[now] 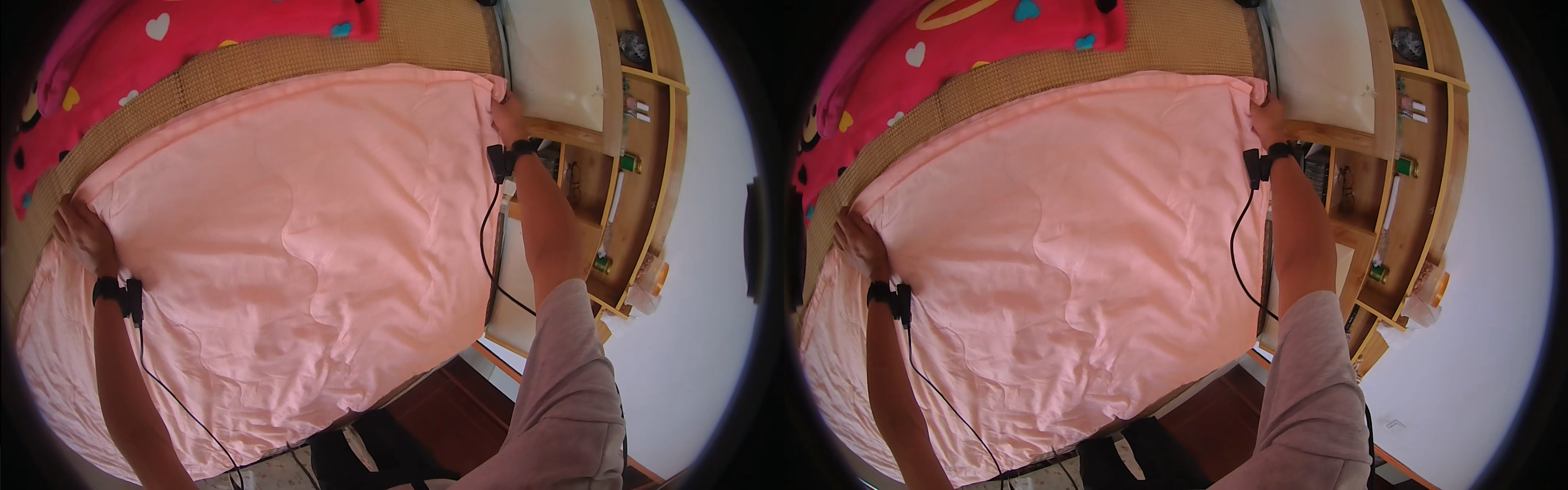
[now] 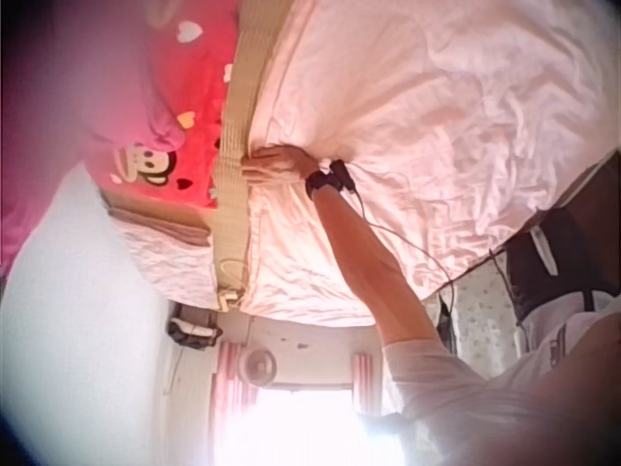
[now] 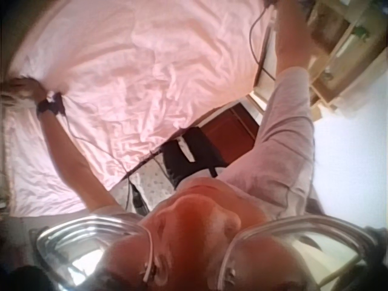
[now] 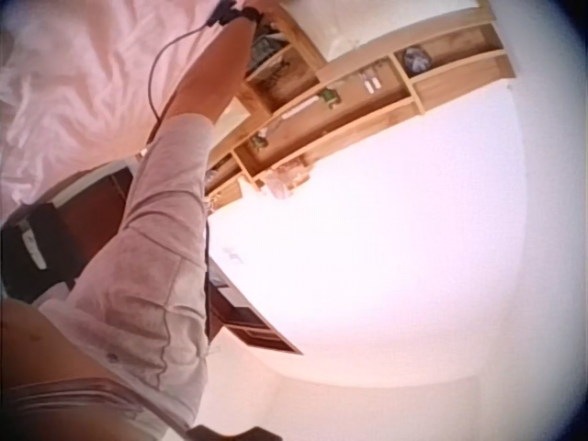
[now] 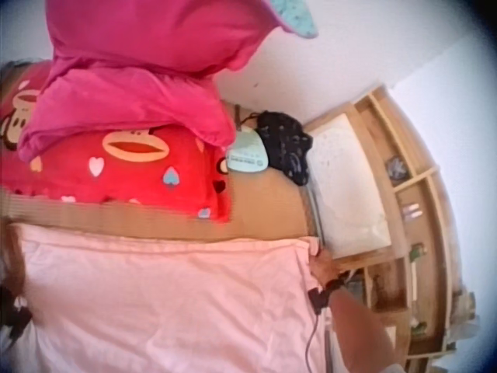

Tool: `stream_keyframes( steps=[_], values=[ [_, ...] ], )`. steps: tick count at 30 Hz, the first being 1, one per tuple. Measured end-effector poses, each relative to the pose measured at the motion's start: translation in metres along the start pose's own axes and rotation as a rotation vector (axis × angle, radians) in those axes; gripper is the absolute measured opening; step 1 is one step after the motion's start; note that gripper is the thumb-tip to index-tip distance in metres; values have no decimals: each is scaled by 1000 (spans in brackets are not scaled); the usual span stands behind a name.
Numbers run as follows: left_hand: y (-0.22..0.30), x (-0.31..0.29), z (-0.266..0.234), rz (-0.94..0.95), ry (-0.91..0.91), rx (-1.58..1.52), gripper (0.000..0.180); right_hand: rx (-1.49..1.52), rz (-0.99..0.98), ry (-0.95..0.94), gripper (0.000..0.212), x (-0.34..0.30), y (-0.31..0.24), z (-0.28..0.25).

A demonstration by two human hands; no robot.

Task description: Spreading a sheet and arranging a pillow on a bed.

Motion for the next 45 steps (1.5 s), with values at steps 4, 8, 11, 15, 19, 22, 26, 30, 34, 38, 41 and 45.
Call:
stream_keyframes(
  steps=[4,8,11,15,19,22,26,30,34,38,41,45],
  values=[
    [24,-16,6,-24,54,-122,25,-442,-172,413,42,28,-5,-72],
    [-5,-9,0,-19,-12,-24,25,-390,-23,386,46,33,-19,-42],
    [11,-7,-4,-12,53,-62,33,-439,6,353,47,55,27,-36],
    [41,-19,3,-20,77,-141,34,-519,-43,390,45,101,68,-75],
    [1,-4,-2,-11,-38,-26,31,-185,26,518,42,51,34,-8],
    [13,-8,-7,16,85,-104,27,-189,135,338,43,71,44,-9],
    [23,-15,9,28,37,-77,31,-440,97,398,44,80,63,-7],
    [-6,-8,17,3,8,-57,29,-341,248,513,47,51,33,22],
    [-3,-7,14,9,43,-40,28,-335,317,442,51,58,33,16],
    [14,-15,18,12,46,-39,28,-376,152,467,59,64,21,-7],
    [12,-7,-2,-24,25,-25,27,-563,-719,399,41,14,-84,-1],
    [27,-6,-7,-53,42,-4,26,-180,-852,-342,16,-51,-184,69]
  ],
)
Point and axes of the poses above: each hand's wrist, its own x-axis towards the middle knuckle, its own z-axis out of the palm, y = z × x, the point moved 5 cm from there along x, towards the middle knuckle, and after that the axes turned 10 degrees about x, right-handed, at the moved point
